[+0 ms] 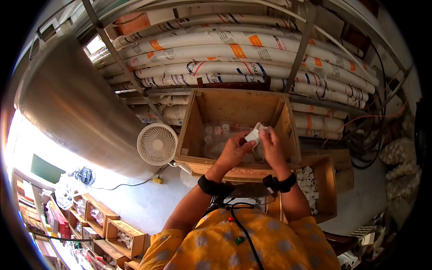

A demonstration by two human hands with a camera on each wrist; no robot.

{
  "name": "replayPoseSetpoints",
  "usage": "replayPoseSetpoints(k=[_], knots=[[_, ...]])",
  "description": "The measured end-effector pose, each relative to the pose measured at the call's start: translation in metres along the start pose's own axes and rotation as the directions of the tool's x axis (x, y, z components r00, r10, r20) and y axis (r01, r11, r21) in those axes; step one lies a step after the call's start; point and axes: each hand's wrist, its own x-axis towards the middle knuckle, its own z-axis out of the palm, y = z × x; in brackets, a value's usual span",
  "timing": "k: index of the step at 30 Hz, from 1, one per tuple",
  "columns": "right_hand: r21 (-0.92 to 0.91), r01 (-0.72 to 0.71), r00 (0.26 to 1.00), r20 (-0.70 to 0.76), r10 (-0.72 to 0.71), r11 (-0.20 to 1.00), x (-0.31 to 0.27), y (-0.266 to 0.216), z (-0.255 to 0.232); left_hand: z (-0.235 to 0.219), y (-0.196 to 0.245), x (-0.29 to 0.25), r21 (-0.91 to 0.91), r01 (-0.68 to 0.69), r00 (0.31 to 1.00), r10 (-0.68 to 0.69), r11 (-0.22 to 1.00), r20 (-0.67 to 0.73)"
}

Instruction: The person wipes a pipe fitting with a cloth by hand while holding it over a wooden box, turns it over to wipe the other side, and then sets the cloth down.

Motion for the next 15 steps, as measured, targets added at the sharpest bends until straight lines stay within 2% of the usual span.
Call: replayPoseSetpoints(k=[2,5,8,11,15], knots=[[-0.033,0.033,0.997,0.066,-0.031,0.999,0.003,0.003,-0.002,0.001,-0.008,0.0,-0.006,-0.043,0.998,0.043,0.999,-0.035],[-0.093,-0.02,0.996,0.089,0.028,0.995,0.002,-0.002,0.003,-0.003,-0.032,0.007,0.108,-0.08,0.988,0.093,0.991,-0.123],[-0.072,-0.011,0.997,0.075,0.017,0.997,0.002,-0.005,0.004,-0.003,-0.029,0.006,0.137,-0.073,0.99,0.088,0.988,-0.108],[-0.032,-0.072,0.993,0.091,0.075,0.997,0.002,0.002,0.003,-0.002,-0.025,0.005,0.101,-0.07,0.993,0.079,0.992,-0.087],[-0.081,-0.039,0.999,-0.023,0.038,0.996,0.0,0.003,0.004,0.0,-0.018,0.004,0.065,-0.074,0.994,0.079,0.995,-0.078]])
